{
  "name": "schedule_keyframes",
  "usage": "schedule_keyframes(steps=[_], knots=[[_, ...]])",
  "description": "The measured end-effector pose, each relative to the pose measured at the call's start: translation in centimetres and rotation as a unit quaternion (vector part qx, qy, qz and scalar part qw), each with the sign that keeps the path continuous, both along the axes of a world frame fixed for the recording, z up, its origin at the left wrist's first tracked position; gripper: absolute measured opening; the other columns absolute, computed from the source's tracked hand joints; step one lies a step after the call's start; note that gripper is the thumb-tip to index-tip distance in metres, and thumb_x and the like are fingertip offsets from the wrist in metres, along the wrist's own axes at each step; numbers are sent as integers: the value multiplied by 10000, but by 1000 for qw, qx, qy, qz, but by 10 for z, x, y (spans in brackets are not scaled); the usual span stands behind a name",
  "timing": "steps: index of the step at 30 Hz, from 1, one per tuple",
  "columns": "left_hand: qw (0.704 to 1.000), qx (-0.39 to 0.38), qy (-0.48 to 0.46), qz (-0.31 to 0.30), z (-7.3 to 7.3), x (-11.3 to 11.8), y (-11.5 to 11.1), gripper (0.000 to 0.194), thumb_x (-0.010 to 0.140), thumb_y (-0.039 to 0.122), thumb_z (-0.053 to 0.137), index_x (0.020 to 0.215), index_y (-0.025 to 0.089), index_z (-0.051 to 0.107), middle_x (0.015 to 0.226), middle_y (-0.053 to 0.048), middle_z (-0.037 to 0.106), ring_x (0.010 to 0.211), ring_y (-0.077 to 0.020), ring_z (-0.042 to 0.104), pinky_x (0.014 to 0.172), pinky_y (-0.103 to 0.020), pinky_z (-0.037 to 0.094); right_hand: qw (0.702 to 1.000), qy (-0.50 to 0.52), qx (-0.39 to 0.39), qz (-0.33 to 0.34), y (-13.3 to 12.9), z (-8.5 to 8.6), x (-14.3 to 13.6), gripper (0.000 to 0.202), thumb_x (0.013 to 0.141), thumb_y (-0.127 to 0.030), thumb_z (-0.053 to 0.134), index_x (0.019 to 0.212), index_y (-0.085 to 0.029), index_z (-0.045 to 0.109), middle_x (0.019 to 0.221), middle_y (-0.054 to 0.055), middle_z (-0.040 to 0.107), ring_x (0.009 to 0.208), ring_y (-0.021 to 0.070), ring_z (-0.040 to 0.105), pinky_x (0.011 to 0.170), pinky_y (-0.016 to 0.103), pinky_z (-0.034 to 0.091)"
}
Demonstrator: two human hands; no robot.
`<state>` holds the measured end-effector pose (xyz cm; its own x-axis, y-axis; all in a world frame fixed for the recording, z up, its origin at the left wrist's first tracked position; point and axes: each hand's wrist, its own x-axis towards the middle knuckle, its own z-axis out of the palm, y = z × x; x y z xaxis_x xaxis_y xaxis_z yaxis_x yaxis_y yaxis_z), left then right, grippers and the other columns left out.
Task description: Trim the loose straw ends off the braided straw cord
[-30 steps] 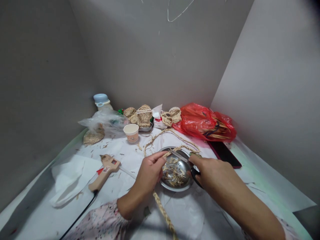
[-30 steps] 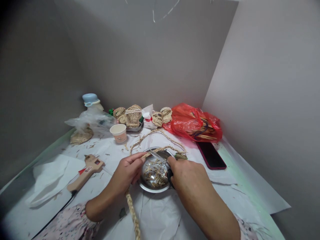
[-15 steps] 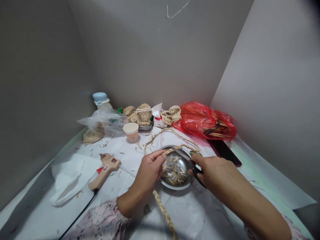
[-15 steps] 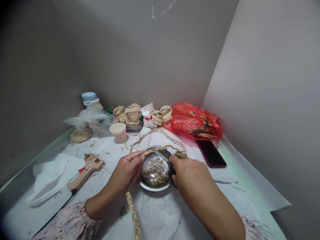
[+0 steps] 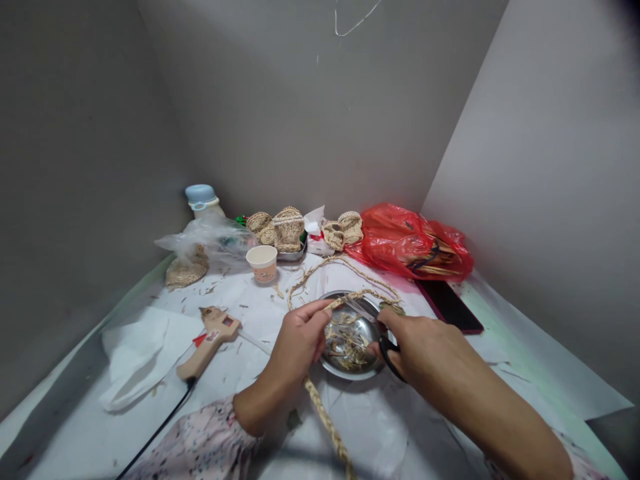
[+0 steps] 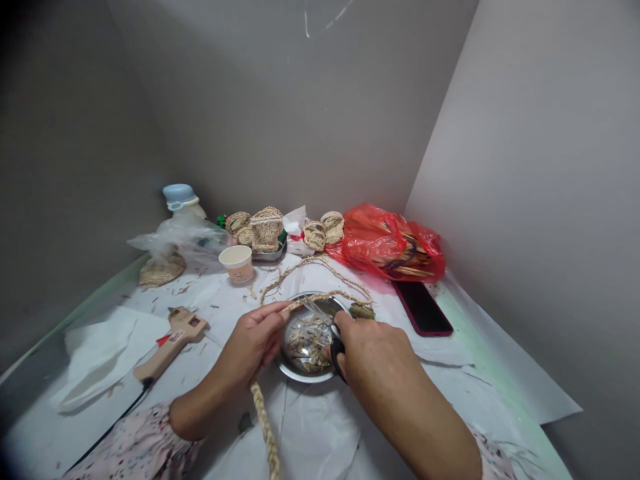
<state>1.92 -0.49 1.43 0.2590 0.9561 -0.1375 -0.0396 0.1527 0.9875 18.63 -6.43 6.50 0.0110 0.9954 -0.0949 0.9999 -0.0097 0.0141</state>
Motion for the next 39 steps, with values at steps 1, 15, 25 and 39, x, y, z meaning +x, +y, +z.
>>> schedule_keyframes(steps=[1, 15, 25, 39], knots=[[1000, -2, -3, -2, 1, 0, 0, 410, 758, 318, 553, 1065, 71, 665, 366, 90, 364, 331, -53, 253, 357, -186, 139, 1000, 4, 5, 7, 0, -2, 1, 168, 782, -227, 590, 950, -231, 591, 802, 65, 723, 719, 247, 681, 492, 278, 170], [998, -26, -59, -16, 12, -1, -3, 290, 740, 314, 529, 915, 107, 631, 365, 126, 273, 308, -45, 214, 335, -176, 137, 1000, -16, 18, 2, 3, -7, 2, 139, 856, -297, 541, 972, -247, 602, 770, 60, 727, 697, 250, 684, 479, 280, 155], [998, -20, -60, -23, 10, -2, -3, 231, 754, 320, 530, 851, 128, 617, 374, 125, 272, 307, -42, 213, 330, -167, 153, 1000, -21, 11, -9, 2, -3, 1, 142, 833, -281, 560, 966, -262, 607, 779, 55, 725, 715, 241, 680, 484, 274, 151], [997, -26, -69, -21, 8, -1, -2, 222, 745, 308, 538, 847, 135, 633, 372, 120, 274, 304, -42, 218, 329, -167, 141, 1000, -6, 27, -1, 3, -9, 1, 128, 843, -254, 546, 962, -257, 594, 780, 38, 724, 700, 228, 680, 485, 277, 164]])
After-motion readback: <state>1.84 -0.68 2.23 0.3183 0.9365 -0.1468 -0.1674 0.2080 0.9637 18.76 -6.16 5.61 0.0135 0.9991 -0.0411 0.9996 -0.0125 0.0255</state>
